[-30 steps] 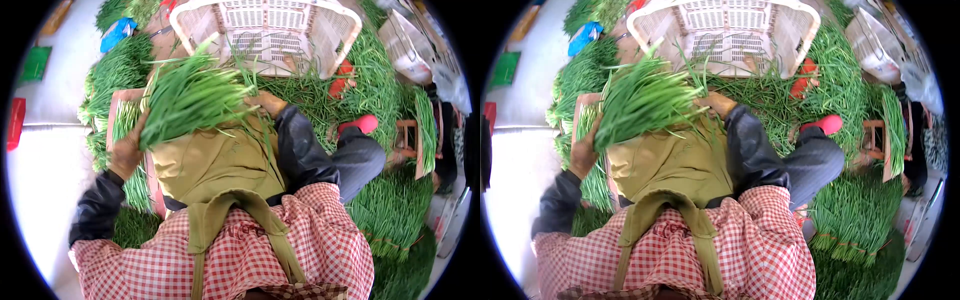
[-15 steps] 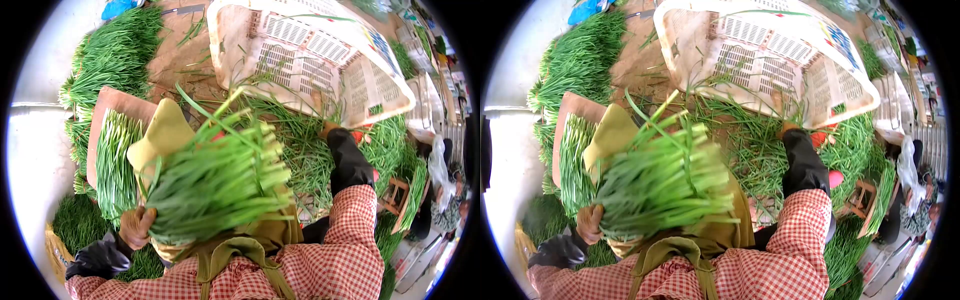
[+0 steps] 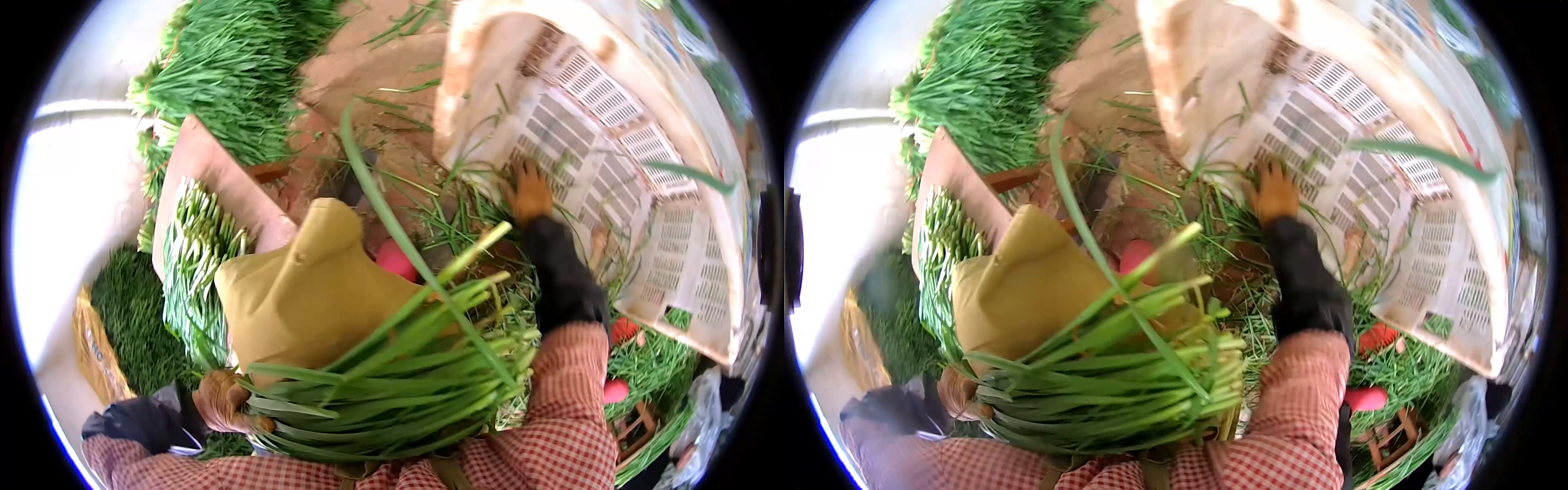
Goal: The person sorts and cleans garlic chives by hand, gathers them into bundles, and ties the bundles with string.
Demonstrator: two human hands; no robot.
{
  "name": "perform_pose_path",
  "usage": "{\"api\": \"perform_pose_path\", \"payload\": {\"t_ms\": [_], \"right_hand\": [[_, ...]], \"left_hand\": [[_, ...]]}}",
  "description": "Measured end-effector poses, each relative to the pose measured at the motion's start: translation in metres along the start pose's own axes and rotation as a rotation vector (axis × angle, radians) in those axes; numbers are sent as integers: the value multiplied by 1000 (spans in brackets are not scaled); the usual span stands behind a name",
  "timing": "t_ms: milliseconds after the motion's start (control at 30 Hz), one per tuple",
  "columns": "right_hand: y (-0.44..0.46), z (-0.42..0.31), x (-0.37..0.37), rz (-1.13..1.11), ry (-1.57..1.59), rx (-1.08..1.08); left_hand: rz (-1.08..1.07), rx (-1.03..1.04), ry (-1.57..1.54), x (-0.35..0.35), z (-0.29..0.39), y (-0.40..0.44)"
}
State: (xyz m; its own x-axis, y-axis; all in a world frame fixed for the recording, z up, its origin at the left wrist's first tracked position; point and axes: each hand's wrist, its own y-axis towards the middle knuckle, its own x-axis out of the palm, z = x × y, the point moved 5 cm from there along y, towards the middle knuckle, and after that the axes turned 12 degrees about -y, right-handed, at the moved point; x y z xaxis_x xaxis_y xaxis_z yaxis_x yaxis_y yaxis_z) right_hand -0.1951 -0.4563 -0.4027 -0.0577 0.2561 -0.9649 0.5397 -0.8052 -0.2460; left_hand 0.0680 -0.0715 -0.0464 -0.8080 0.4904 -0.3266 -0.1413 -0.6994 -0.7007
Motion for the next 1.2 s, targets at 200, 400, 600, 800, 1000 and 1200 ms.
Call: {"api": "perform_pose_path", "payload": {"t_ms": [200,400,600,800,1000,1200], "right_hand": [[-181,-48,73,-299,-193,-258],[-143,-102,77,-256,-103,-303],[-129,-123,63,-210,-11,-364],[-273,17,-22,-535,-51,181],[-450,243,-1,-604,-198,953],[-469,324,2,53,115,1294]], "left_hand": [[-131,123,-238,9,-30,7],[-8,281,-29,-2,-41,20],[215,520,196,14,-44,5],[554,937,393,16,-33,-9],[311,1045,225,26,-14,-5],[314,620,135,35,-38,-41]]}}
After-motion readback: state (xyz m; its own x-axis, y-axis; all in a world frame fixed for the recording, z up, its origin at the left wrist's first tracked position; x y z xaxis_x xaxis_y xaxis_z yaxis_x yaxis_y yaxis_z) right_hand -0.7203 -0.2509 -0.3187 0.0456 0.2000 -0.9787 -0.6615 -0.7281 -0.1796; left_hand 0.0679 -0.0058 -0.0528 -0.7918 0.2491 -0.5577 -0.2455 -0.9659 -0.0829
